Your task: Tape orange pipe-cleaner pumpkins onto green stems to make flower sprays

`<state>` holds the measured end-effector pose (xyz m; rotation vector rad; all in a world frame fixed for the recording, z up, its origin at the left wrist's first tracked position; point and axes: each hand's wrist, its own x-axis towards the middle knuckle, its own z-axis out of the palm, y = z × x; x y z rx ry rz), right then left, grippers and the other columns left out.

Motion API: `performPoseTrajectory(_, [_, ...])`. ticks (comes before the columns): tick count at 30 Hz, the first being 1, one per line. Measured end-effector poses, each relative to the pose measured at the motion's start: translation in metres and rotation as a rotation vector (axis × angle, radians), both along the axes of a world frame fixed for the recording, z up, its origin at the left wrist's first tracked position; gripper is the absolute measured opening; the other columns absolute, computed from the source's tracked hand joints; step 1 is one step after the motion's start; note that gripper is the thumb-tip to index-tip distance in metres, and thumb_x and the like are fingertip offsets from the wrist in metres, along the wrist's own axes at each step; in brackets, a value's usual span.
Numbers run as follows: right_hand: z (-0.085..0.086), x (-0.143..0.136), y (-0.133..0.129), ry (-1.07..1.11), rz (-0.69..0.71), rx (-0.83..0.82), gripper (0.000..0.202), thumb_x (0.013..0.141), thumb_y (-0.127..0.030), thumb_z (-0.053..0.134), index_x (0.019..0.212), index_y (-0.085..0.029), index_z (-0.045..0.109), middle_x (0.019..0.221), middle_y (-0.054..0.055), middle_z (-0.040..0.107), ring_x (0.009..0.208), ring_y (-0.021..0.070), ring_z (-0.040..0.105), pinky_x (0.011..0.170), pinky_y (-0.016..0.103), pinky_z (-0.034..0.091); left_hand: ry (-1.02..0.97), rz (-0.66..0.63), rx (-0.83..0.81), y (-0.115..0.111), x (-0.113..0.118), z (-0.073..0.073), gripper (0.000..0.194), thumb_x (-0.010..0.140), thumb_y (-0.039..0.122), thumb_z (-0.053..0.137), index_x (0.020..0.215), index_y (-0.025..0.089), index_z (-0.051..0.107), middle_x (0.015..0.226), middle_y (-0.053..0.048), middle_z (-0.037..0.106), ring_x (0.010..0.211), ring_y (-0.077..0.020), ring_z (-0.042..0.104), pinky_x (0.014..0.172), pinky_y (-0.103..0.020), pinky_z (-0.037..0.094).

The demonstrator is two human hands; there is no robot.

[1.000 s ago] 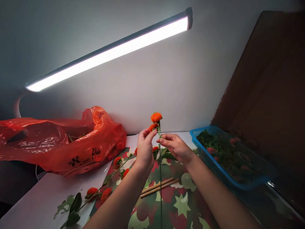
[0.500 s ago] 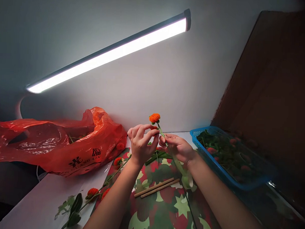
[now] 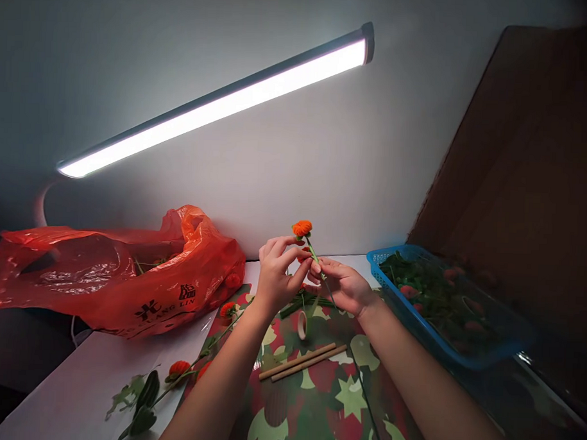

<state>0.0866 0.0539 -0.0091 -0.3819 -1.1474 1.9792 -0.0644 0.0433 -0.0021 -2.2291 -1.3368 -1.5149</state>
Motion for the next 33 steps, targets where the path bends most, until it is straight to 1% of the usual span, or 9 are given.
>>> performPoseTrajectory(4, [-0.001, 0.005, 0.004, -0.081, -0.044, 0.007, 0.015, 0.074, -0.027, 0.064, 0.066, -0.017, 0.057, 0.07, -0.001, 0.043, 0.066, 0.0109, 0.039, 0.069, 0.024, 0.039, -0.036, -0.01, -0.042, -0.001, 0.006, -0.002, 0.009, 0.08, 0.027, 0.055, 0.077, 0.023, 0.063, 0.092, -0.005, 0.064, 0.095, -0.0219, 0.052, 0.084, -0.037, 0.034])
performPoseTrajectory(9, [0.005, 0.012, 0.007, -0.166, -0.192, 0.117, 0.016, 0.074, -0.029, 0.064, 0.066, -0.017, 0.058, 0.072, -0.001, 0.047, 0.065, 0.0104, 0.039, 0.066, 0.023, 0.035, -0.201, -0.067, -0.068, -0.006, 0.017, -0.003, 0.017, 0.082, 0.024, 0.053, 0.093, 0.024, 0.065, 0.109, -0.006, 0.062, 0.106, -0.0216, 0.049, 0.091, -0.037, 0.036])
performPoseTrajectory(14, [0.017, 0.005, -0.004, -0.273, -0.4, 0.357, 0.021, 0.077, -0.034, 0.059, 0.064, -0.017, 0.058, 0.065, -0.002, 0.05, 0.065, 0.0115, 0.041, 0.066, 0.025, 0.033, -0.42, -0.055, -0.055, -0.02, 0.029, 0.003, 0.015, 0.078, 0.025, 0.058, 0.089, 0.023, 0.068, 0.099, -0.006, 0.06, 0.098, -0.0211, 0.053, 0.087, -0.035, 0.04])
performPoseTrajectory(18, [0.026, -0.003, -0.022, -0.412, -0.528, 0.543, 0.024, 0.083, -0.034, 0.051, 0.068, -0.017, 0.059, 0.066, -0.001, 0.052, 0.067, 0.0134, 0.045, 0.065, 0.026, 0.034, -0.588, -0.146, -0.156, -0.028, 0.03, 0.011, 0.013, 0.077, 0.028, 0.059, 0.085, 0.021, 0.067, 0.089, -0.004, 0.061, 0.086, -0.0183, 0.056, 0.076, -0.029, 0.042])
performPoseTrajectory(20, [0.03, -0.005, -0.03, -0.507, -0.62, 0.633, 0.024, 0.085, -0.031, 0.048, 0.067, -0.018, 0.058, 0.067, -0.001, 0.051, 0.068, 0.0139, 0.045, 0.065, 0.026, 0.034, -0.624, -0.183, -0.22, -0.029, 0.027, 0.015, 0.013, 0.076, 0.028, 0.061, 0.081, 0.019, 0.068, 0.086, -0.004, 0.061, 0.083, -0.0176, 0.056, 0.073, -0.028, 0.042])
performPoseTrajectory(23, [0.034, -0.007, -0.037, -0.644, -0.732, 0.758, 0.024, 0.085, -0.024, 0.045, 0.064, -0.018, 0.054, 0.067, -0.001, 0.05, 0.069, 0.0139, 0.045, 0.066, 0.026, 0.033, -0.648, -0.297, -0.326, -0.026, 0.021, 0.019, 0.013, 0.075, 0.029, 0.062, 0.078, 0.017, 0.068, 0.083, -0.003, 0.06, 0.08, -0.0163, 0.055, 0.071, -0.026, 0.042])
performPoseTrajectory(27, [0.034, -0.01, -0.039, -0.718, -0.768, 0.792, 0.024, 0.085, -0.022, 0.045, 0.062, -0.019, 0.051, 0.065, -0.002, 0.051, 0.071, 0.0144, 0.046, 0.068, 0.026, 0.033, -0.74, -0.403, -0.375, -0.02, 0.02, 0.019, 0.01, 0.074, 0.025, 0.062, 0.075, 0.016, 0.066, 0.08, -0.002, 0.056, 0.078, -0.0134, 0.053, 0.07, -0.023, 0.041])
performPoseTrajectory(31, [0.03, -0.014, -0.037, -0.683, -0.758, 0.778, 0.024, 0.085, -0.024, 0.046, 0.063, -0.019, 0.052, 0.067, -0.001, 0.054, 0.075, 0.0158, 0.048, 0.072, 0.027, 0.033, -0.865, -0.538, -0.425, -0.016, 0.023, 0.014, 0.009, 0.077, 0.024, 0.057, 0.076, 0.017, 0.064, 0.082, 0.0, 0.055, 0.081, -0.0128, 0.052, 0.079, -0.024, 0.04])
performPoseTrajectory(33, [0.027, -0.016, -0.036, -0.649, -0.754, 0.763, 0.022, 0.085, -0.024, 0.046, 0.065, -0.019, 0.054, 0.069, 0.0, 0.055, 0.076, 0.016, 0.049, 0.072, 0.028, 0.034, -0.853, -0.551, -0.446, -0.015, 0.022, 0.013, 0.011, 0.079, 0.025, 0.056, 0.077, 0.017, 0.064, 0.082, -0.001, 0.056, 0.082, -0.0133, 0.052, 0.08, -0.024, 0.04])
